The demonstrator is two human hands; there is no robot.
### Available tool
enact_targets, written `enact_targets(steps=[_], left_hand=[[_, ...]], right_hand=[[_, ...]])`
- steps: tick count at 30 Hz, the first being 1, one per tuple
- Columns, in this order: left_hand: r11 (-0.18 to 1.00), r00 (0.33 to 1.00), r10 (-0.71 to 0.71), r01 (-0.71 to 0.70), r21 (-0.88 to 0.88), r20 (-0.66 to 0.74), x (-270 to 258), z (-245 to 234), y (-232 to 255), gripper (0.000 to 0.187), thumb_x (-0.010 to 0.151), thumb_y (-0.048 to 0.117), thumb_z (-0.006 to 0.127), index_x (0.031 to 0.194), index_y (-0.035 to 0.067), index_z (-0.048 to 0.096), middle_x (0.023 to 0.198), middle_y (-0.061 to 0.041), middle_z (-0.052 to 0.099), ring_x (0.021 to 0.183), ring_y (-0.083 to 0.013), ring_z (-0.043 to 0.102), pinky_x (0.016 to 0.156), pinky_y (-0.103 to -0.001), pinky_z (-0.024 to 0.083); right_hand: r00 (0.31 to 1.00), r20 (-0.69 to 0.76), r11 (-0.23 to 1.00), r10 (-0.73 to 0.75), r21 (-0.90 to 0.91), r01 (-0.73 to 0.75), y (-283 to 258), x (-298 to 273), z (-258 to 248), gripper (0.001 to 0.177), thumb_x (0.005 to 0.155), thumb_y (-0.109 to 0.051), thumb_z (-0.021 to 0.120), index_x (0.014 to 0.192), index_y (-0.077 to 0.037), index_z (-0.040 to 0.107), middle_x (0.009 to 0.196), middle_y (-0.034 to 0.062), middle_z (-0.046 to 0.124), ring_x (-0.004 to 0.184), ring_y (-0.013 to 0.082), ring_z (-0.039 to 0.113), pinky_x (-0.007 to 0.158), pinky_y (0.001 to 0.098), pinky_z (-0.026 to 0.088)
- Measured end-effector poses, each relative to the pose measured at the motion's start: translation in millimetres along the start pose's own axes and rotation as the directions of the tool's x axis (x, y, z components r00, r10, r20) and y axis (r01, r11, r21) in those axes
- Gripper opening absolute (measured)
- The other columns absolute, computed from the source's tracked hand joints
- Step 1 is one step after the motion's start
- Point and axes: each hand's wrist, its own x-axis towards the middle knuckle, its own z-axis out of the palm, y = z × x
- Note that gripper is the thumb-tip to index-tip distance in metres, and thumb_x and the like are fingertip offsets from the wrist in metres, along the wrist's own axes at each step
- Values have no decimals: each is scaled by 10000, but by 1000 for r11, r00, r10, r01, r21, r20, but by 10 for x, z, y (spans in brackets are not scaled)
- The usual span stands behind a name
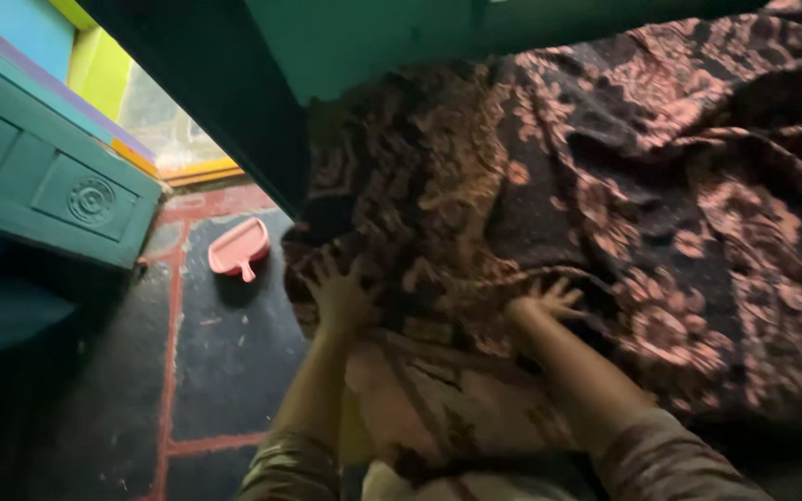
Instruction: The person spreads a patterned tablecloth over a wooden table and smooths it out. They then move several white plastic chairs around the room, stacking some and positioning others near the table.
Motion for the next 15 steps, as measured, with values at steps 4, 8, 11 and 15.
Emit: enact_targets(steps=[4,8,11,15], left_hand=[[966,963,-30,-40,-254,-266,530,-144,-342,856,859,621,640,1553,185,395,1641,-285,177,1501,-516,174,1096,-744,222],[831,887,-460,447,-333,41,1291,12,-756,748,928,583,587,1490,112,436,1527,-277,400,1394,-496,406,1098,-719,296],[815,841,-492,535,-220,223,1767,281,-1236,538,963,509,554,1312,100,576,1335,-228,616,1254,-448,589,1038,-628,421],[874,871,-389,452,-179,300,2221,713,-1501,364,922,405,581,1050,96,725,1100,-211,725,1076,-392,708,881,-512,558]], right_hand=[[955,198,959,220,-223,-175,-112,-99,-317,1484,629,-917,743,1669,-343,-147,1688,195,-191,1497,514,-33,1128,714,125],[956,237,982,175,-106,-154,61,-160,-381,1473,630,-909,753,1638,-312,-140,1661,182,-303,1504,519,-90,1105,715,176],[985,154,988,75,125,-95,283,-277,-331,1303,741,-780,740,1629,-395,-133,1677,131,-374,1541,527,-128,1128,752,195],[989,145,978,6,204,-36,390,-375,-297,1227,812,-734,715,1629,-389,-132,1659,137,-397,1526,525,-205,1120,787,145]])
